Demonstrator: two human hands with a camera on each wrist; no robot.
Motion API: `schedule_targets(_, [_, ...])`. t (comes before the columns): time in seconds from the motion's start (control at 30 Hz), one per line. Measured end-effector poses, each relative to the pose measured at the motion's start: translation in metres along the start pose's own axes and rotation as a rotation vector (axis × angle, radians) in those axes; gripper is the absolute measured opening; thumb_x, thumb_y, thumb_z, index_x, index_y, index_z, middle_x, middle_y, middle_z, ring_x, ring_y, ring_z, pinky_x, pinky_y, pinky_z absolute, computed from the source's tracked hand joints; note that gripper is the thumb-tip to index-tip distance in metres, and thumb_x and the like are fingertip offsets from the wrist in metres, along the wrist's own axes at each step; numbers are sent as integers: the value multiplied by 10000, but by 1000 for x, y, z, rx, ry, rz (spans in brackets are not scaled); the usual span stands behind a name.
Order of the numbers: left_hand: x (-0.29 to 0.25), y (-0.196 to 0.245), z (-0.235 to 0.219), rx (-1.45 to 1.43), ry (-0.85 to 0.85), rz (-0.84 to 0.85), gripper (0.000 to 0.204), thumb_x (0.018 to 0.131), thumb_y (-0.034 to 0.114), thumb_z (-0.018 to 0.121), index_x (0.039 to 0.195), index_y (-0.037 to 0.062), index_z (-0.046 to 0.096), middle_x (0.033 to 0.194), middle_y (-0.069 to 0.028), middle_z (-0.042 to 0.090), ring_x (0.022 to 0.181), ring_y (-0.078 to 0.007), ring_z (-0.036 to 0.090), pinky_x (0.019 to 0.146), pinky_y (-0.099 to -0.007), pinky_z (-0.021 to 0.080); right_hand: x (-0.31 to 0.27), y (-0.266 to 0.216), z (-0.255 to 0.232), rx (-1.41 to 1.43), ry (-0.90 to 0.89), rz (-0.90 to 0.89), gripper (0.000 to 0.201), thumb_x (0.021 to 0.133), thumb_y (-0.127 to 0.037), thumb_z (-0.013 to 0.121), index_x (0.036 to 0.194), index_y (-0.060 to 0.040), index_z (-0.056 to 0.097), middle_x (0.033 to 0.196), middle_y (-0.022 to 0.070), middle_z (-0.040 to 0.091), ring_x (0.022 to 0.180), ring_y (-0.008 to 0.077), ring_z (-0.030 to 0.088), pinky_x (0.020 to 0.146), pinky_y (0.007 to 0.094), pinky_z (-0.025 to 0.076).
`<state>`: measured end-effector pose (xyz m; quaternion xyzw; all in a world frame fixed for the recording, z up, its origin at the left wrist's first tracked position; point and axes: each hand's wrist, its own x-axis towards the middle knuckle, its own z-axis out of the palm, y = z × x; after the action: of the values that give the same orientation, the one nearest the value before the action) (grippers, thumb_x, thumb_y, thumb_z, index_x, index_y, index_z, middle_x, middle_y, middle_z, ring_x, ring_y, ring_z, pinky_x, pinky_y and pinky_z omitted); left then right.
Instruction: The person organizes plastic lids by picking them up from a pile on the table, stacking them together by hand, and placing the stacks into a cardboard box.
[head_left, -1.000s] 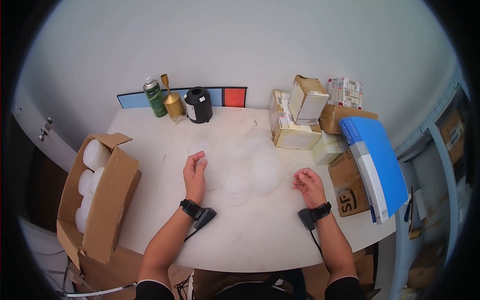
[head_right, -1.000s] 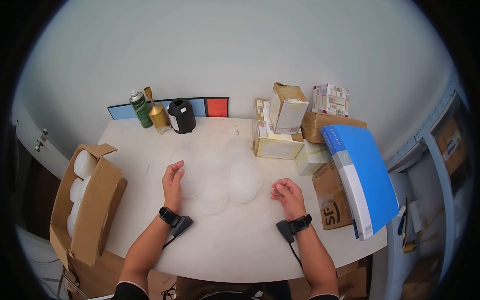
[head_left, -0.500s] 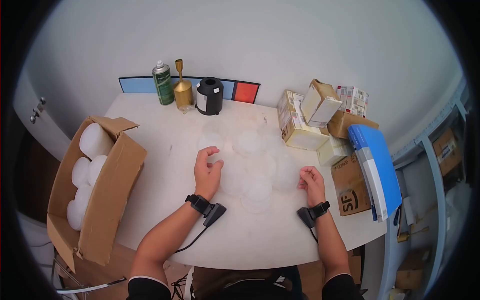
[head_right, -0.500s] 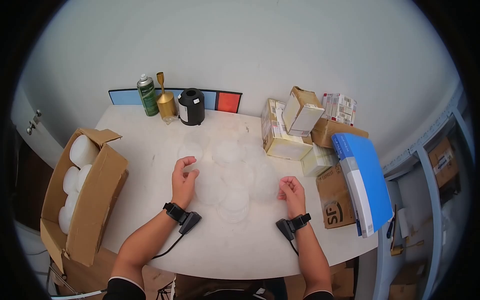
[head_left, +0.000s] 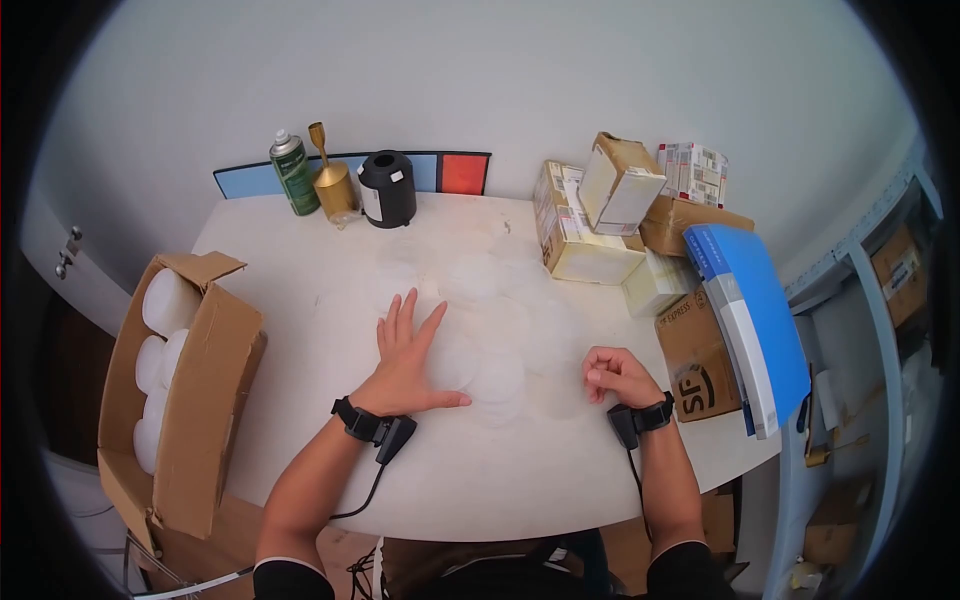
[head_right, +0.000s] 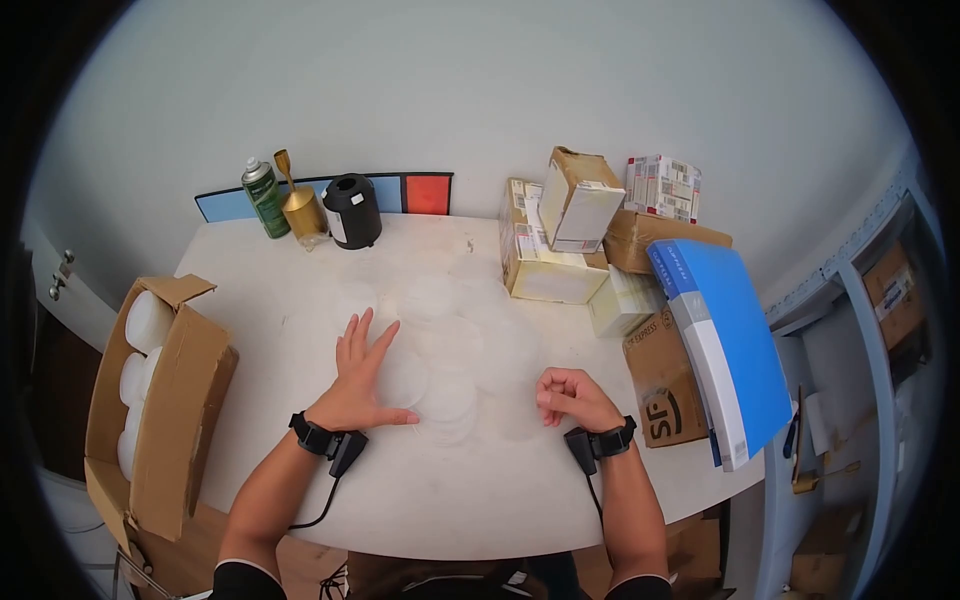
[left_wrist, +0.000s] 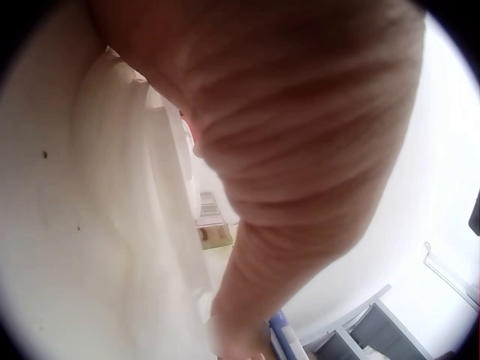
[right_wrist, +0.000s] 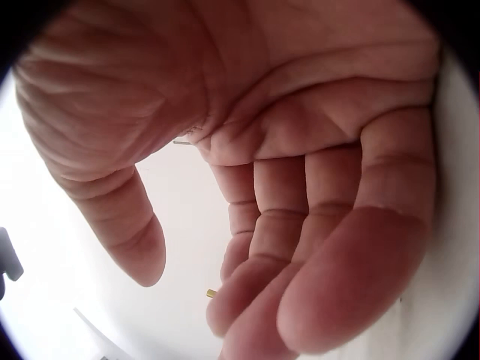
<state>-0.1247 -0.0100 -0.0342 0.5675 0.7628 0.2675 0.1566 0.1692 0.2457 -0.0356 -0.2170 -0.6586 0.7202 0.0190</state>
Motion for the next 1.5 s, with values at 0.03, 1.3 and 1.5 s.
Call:
schedule_targets(0.03, [1,-1,1,13,-22,8,1284,649,619,876,1629,111,218,1657,-323,17,1534,-529,-68,1205,-668,20,-4,-5,0,-41,-45,39,166,948,-203,712,1001,-64,640,817,25,676,676,87,623,622,222,498])
schedule_targets(1.3, [-6,10,34,-1933,30,-305,296,998,296,482,1041,42,628,1017,-106,695,958,-225,664,871,-343,534,11,7,15,-50,408,-156,186,977,-109,650,1145,-39,611,970,-33,663,817,37,572,753,200,444])
schedule_targets(1.5, [-7,13,34,-1767,-98,-290,295,1038,320,479,1027,74,642,1072,-108,711,983,-197,672,823,-316,524,5,-7,60,81,166,-207,205,1001,-74,615,1202,-30,600,990,-24,657,894,47,591,821,227,477])
